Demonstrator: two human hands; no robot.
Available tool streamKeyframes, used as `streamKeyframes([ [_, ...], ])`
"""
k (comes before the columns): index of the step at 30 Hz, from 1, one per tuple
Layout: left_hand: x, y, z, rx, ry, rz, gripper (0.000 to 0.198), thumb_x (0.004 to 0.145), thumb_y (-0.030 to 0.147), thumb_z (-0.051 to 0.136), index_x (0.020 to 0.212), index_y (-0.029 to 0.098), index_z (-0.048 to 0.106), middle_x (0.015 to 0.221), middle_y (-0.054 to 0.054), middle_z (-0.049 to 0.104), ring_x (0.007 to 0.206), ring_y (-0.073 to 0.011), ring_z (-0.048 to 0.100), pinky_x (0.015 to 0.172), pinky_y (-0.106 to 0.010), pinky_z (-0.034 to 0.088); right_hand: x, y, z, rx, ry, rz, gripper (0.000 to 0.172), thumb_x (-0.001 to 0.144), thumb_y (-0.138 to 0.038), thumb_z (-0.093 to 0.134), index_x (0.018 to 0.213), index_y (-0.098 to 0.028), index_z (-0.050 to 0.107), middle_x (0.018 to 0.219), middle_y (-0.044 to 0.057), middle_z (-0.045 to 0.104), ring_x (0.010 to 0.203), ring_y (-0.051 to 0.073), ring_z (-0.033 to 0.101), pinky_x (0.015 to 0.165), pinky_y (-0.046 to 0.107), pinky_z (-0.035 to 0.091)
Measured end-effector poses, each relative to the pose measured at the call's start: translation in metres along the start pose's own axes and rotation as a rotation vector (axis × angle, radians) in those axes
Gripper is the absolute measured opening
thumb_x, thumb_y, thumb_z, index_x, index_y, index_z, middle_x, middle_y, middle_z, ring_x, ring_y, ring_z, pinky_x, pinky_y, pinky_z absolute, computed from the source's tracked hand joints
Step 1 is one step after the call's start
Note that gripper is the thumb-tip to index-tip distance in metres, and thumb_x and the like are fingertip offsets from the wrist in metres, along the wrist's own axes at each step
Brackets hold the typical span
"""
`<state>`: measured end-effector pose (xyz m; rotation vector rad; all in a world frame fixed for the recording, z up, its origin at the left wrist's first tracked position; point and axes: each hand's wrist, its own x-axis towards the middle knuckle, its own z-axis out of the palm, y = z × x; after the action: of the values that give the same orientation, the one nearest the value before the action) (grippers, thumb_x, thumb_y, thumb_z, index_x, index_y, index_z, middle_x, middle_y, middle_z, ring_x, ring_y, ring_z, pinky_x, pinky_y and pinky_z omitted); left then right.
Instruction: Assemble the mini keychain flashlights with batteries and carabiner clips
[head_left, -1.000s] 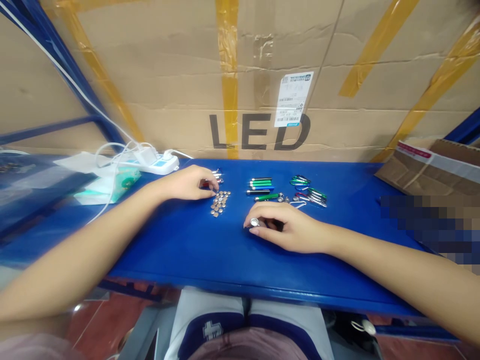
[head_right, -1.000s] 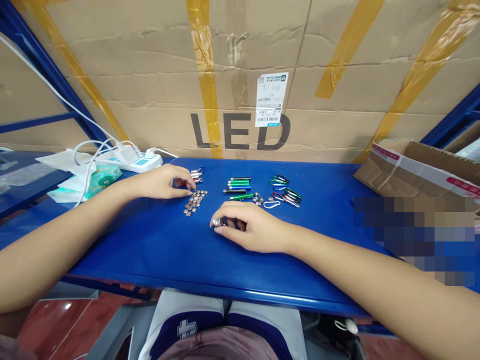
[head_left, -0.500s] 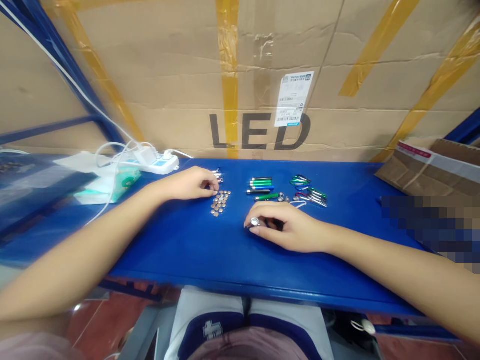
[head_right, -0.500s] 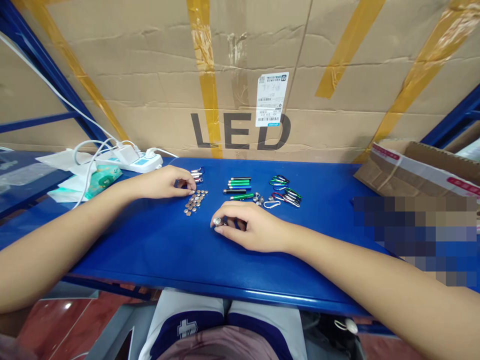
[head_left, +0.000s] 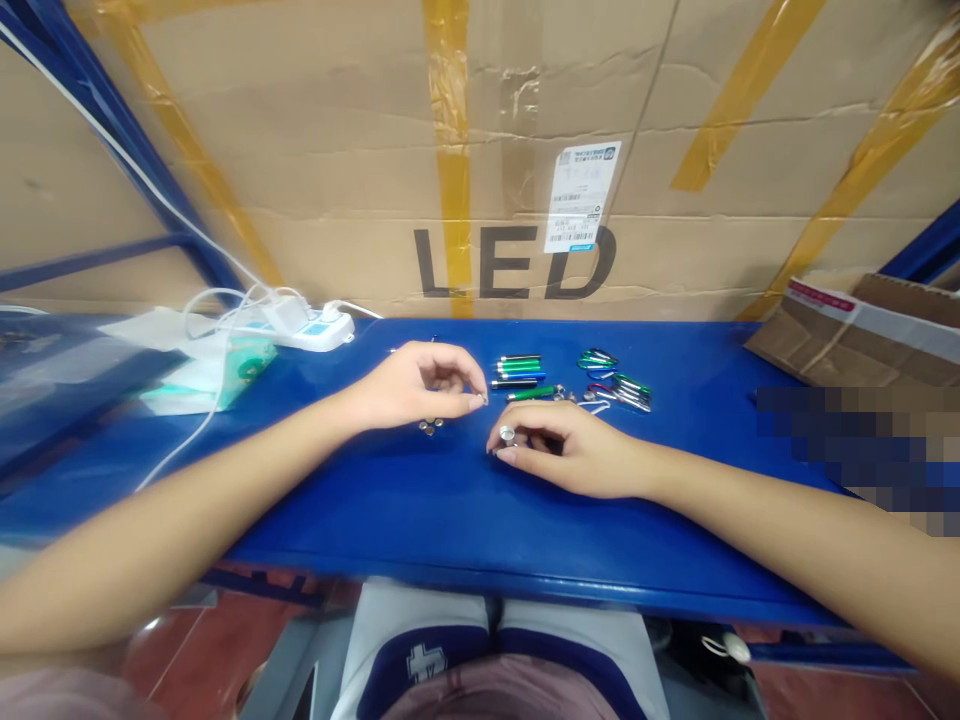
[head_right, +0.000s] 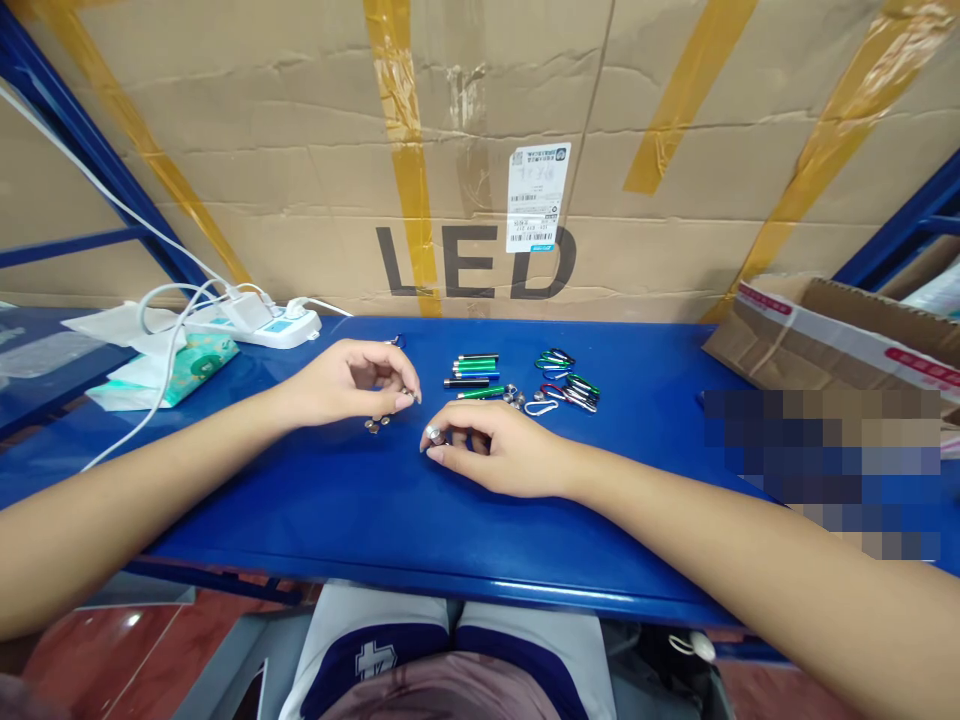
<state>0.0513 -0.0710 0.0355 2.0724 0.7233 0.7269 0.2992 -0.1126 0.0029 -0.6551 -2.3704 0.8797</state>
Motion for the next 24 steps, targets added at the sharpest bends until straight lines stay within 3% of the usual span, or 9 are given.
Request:
streamKeyframes([
  [3,-0.001,0.004,0.013,-0.088,0.009,-0.002,0.019,0.083,0.029,0.079,0.093,0.014,0.074,0.072,-0.002,0.067,0.056,-0.0077,0.052,0.054,-0.021,0.043,0.000,0.002,0.001,0.020,0.011,-0.005,0.019,0.099,-0.030,0.059,0.103,-0.014,0.070,0.091,0.006,0.071,0.077,0.014,0.061,0.069,0.026,0.051],
  [6,-0.002,0.005,0.019,-0.130,0.036,0.036,0.019,0.082,0.027,0.081,0.096,0.015,0.076,0.088,-0.006,0.075,0.063,-0.0083,0.056,0.058,-0.021,0.046,0.001,0.004,0.003,0.052,0.023,-0.010,0.019,0.098,-0.029,0.060,0.101,-0.014,0.069,0.081,0.002,0.065,0.066,0.011,0.054,0.062,0.023,0.047],
  [15,-0.003,0.003,0.025,-0.156,-0.038,0.125,0.013,0.080,0.019,0.083,0.093,0.019,0.083,0.100,-0.009,0.081,0.090,-0.0184,0.075,0.080,-0.027,0.059,0.000,0.007,0.003,0.065,0.026,0.011,0.021,0.097,-0.033,0.060,0.099,-0.013,0.067,0.079,0.002,0.062,0.066,0.012,0.051,0.061,0.024,0.045],
  [24,0.000,0.001,0.027,-0.144,-0.042,0.179,0.012,0.080,0.016,0.082,0.092,0.020,0.083,0.101,-0.008,0.081,0.094,-0.0170,0.076,0.087,-0.025,0.060,0.001,0.007,0.003,0.113,0.017,0.042,0.023,0.097,-0.034,0.060,0.100,-0.012,0.067,0.080,0.001,0.062,0.063,0.010,0.049,0.058,0.022,0.044],
])
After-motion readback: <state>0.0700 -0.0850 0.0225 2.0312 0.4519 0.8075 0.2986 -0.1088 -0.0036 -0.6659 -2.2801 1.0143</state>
